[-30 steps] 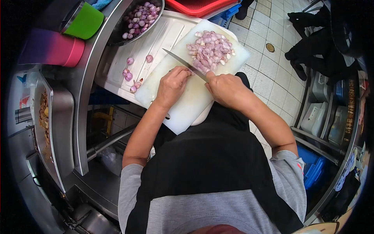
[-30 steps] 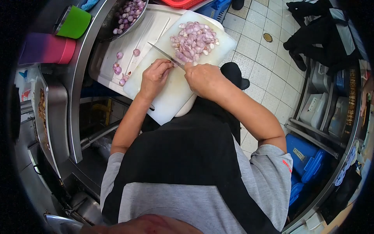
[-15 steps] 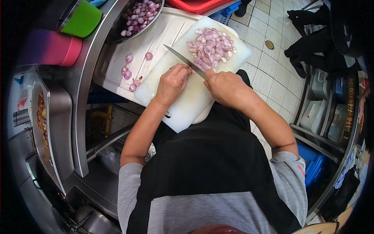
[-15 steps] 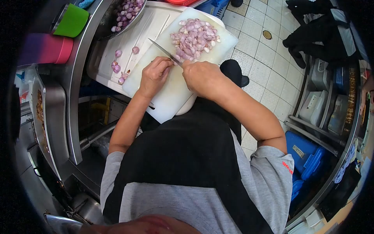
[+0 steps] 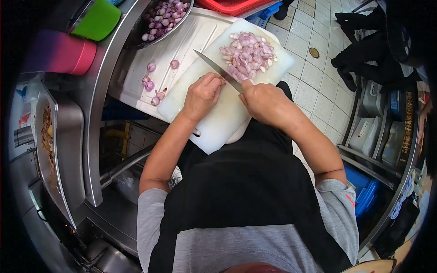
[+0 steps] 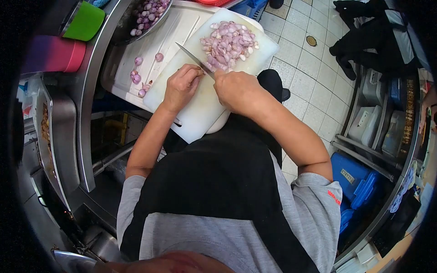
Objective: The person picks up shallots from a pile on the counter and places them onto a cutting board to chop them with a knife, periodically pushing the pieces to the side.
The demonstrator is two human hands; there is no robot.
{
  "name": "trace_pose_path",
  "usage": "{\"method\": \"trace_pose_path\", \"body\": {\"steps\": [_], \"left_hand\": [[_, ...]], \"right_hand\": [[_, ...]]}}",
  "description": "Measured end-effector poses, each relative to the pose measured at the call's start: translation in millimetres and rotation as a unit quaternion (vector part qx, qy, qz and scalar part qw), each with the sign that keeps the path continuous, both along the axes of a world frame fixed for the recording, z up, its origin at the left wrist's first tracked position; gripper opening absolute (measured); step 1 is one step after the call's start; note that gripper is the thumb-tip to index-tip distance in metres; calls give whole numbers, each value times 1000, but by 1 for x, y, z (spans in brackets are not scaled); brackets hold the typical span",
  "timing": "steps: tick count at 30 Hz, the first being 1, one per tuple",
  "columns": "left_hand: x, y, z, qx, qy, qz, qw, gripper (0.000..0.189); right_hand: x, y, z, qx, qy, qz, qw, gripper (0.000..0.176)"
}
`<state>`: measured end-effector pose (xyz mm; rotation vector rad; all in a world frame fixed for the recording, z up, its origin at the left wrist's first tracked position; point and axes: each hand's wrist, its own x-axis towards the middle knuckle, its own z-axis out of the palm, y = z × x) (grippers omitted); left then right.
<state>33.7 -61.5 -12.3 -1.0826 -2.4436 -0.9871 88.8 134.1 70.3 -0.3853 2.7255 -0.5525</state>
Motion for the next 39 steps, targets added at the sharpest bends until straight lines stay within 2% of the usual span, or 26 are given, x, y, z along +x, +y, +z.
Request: {"method": "trace_pose_path", "body": {"steps": [7,9,15,24,34,39], "left_hand": [[-1,0,-3,6,-5,-2,1000,16],[0,0,-3,5,-3,0,1000,16],[0,1,-2,10,0,3,1000,16],[-1,2,-1,13,-2,0,1000,15],[-2,-1,-2,11,-1,-7,1000,15],[0,-1,-2,16,0,-3,1000,15]], "right_hand": [[13,-3,-3,-6,-27,-31,999,28],[13,-6,-10,-8,-14,-31,999,23],[6,-17,-43,-49,33,-77,995,27],[9,1,12,-14,-37,-16,999,29],[15,-7,-5,-19,-36,-31,999,27],[14,-19,-34,-48,-25,-83,995,30]]}}
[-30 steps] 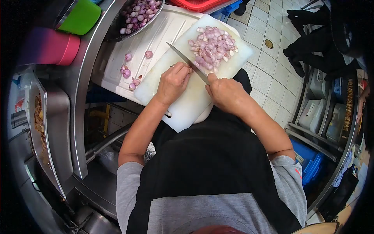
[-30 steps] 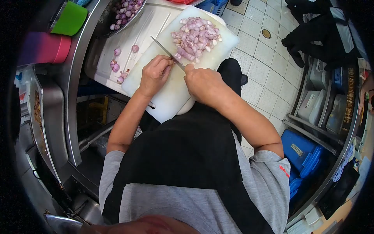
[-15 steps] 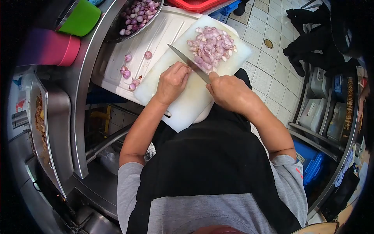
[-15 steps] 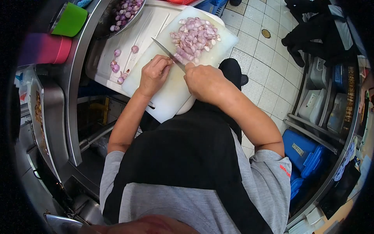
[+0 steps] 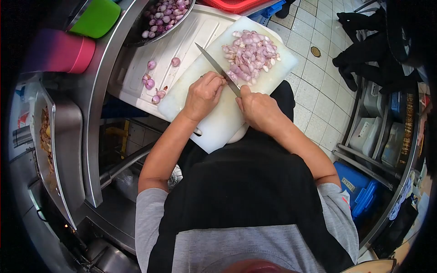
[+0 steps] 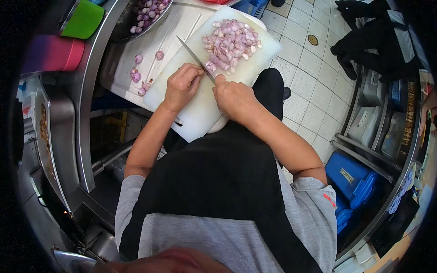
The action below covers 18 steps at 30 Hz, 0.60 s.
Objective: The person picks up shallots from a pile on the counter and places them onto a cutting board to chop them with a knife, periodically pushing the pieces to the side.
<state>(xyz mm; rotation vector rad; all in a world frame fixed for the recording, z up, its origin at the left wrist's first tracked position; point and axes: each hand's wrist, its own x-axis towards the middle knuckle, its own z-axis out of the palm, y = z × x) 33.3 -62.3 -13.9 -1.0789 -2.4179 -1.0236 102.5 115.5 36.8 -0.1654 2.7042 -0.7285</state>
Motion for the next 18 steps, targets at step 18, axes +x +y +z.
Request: {"method": "trace_pose_path", "body": {"steps": [18], "left_hand": [[-53,-66,10,-12,-26,199,979,21]], "right_hand": [[17,37,11,-13,28,58,998,24]]}}
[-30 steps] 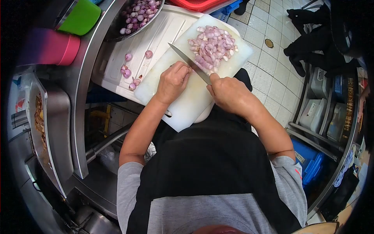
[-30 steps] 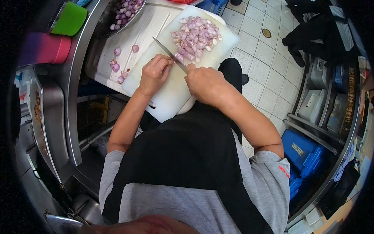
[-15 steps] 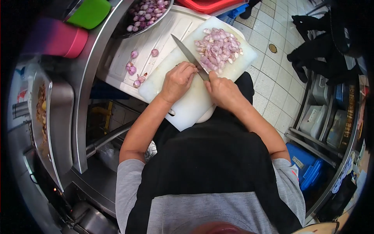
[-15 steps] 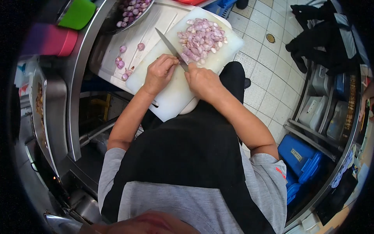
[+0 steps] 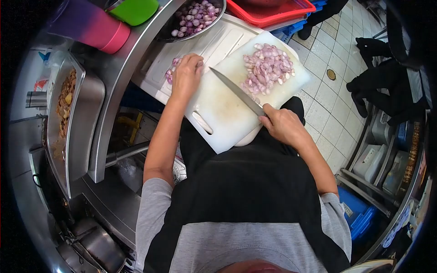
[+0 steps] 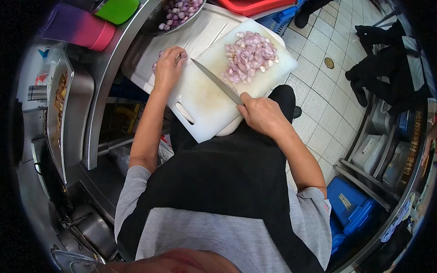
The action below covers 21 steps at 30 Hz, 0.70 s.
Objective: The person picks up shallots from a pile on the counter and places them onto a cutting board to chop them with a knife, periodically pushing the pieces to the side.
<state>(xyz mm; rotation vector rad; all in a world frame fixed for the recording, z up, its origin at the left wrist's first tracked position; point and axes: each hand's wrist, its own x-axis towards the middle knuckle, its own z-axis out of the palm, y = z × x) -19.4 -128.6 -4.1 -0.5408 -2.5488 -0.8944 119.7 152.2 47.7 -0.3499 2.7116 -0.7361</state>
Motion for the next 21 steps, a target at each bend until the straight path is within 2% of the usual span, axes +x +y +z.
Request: {"method": "trace_pose_path", "body": {"steps": [2,5,9,12,14,17,21], "left_hand": [[-5,-3,0,-106,18,14,994,25],[-15,-6,-15,-99,-34,11,994,27],[-15,-1,-15,-134,-23,20,991,27],[-3,10,-4,-86,-11,49,995,22],[22,30,17,14,-140,23,990,18],[53,53,30,8,-263,-88,961,19],[63,66,19,2,-260,-107,960,18]], "right_hand": [[2,3,-7,-16,-14,5,1000,23],[-9,14,-12,-4,7,-8,1000,25],[-26,30,-11,16,6,-25,1000,27],[-29,34,-8,32,13,-42,999,27],[-26,34,-8,39,16,-49,998,27],[-17,25,-6,48,29,-65,996,25],[-2,16,-5,43,53,-22,997,25]]}}
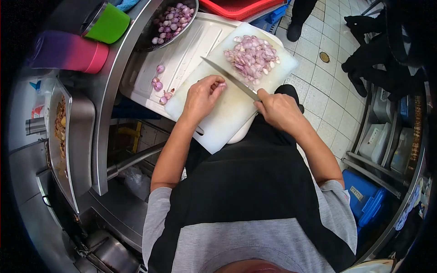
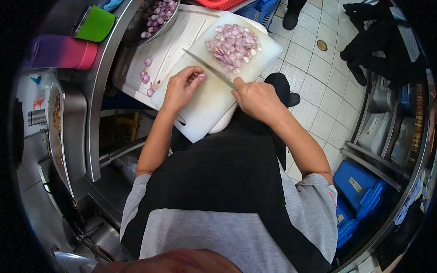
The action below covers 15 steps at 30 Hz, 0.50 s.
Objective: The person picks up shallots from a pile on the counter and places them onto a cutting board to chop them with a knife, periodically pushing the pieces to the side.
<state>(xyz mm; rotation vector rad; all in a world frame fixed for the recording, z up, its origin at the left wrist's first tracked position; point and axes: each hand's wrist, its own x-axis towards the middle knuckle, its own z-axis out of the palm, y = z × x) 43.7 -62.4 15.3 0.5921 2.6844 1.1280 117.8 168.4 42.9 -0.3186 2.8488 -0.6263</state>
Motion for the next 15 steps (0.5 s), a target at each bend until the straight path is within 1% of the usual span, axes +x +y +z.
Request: {"method": "trace_pose_path", "body": {"steps": [2,3,5,6,8,9,11,15], "left_hand": [[1,2,-7,82,111,26,990,15],[2,3,-9,82,110,24,990,15],[6,4,-12,102,108,62,987,15],[8,4,-16,103,106,60,987,15],[10,4,-23,168,63,106,978,15],[10,4,-24,169,63,105,978,15],[10,4,-23,159,109,94,977,15],[8,5,-29,164,104,92,977,15]], "right_hand": [[6,-3,-4,-10,16,31,999,25],[8,-4,-7,-15,32,36,999,24],[7,-5,-8,-12,30,37,999,24],[6,-5,-9,-8,29,41,999,24],[5,-4,-6,-6,35,43,998,24],[4,-4,-4,-5,42,47,998,23],[6,-2,4,-4,49,51,997,23],[15,3,18,10,61,57,996,23]]}}
